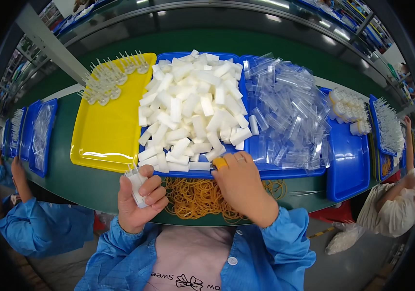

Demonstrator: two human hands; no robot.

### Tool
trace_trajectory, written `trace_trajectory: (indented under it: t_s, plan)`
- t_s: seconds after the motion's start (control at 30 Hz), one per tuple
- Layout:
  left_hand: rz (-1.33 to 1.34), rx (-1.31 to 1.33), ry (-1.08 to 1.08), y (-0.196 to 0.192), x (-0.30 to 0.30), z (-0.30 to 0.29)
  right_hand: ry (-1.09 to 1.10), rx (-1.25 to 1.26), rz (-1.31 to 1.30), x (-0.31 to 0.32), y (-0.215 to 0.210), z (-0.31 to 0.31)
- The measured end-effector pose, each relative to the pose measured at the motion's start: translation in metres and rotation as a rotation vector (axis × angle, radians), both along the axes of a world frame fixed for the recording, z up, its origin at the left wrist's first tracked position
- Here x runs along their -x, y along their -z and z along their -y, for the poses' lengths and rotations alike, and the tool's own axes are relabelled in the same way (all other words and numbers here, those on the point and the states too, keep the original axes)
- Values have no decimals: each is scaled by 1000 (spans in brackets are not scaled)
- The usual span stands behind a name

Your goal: The person assembles small white plastic components by inserting them into clear plastic sleeves. They then secure the bundle with a yellow rubber band using a metal tool to assist in wrapping. The process is repeated for multiple units on a factory assembly line.

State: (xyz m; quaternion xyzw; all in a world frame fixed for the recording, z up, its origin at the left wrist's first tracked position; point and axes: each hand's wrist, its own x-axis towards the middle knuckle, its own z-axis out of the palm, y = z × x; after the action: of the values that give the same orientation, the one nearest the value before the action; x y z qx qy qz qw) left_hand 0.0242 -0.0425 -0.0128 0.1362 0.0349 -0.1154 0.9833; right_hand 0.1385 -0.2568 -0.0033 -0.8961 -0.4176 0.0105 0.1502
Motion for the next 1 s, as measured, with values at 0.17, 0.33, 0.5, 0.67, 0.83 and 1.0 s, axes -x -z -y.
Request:
trace_trajectory:
  t_s: [0.17,0.33,0.5,0.67,0.83,1.0]
  plan:
    - [-47,47,40,2,1,-1,-147,47,-232,-28,-5,0]
    - [-78,53,29,5,3,-1,-198,90,-470,-41,-21,3]
    - [-71,77,28,6,3,-1,-187,-59,-560,-45,-18,5]
    - [-78,90,29,6,2,-1,-183,-61,-178,-38,-13,-2]
    - [-86,103,29,5,3,0,-247,-36,-38,-43,-6,-10]
    - [-94,97,28,6,2,0,-263,-37,38,-42,-1,-10]
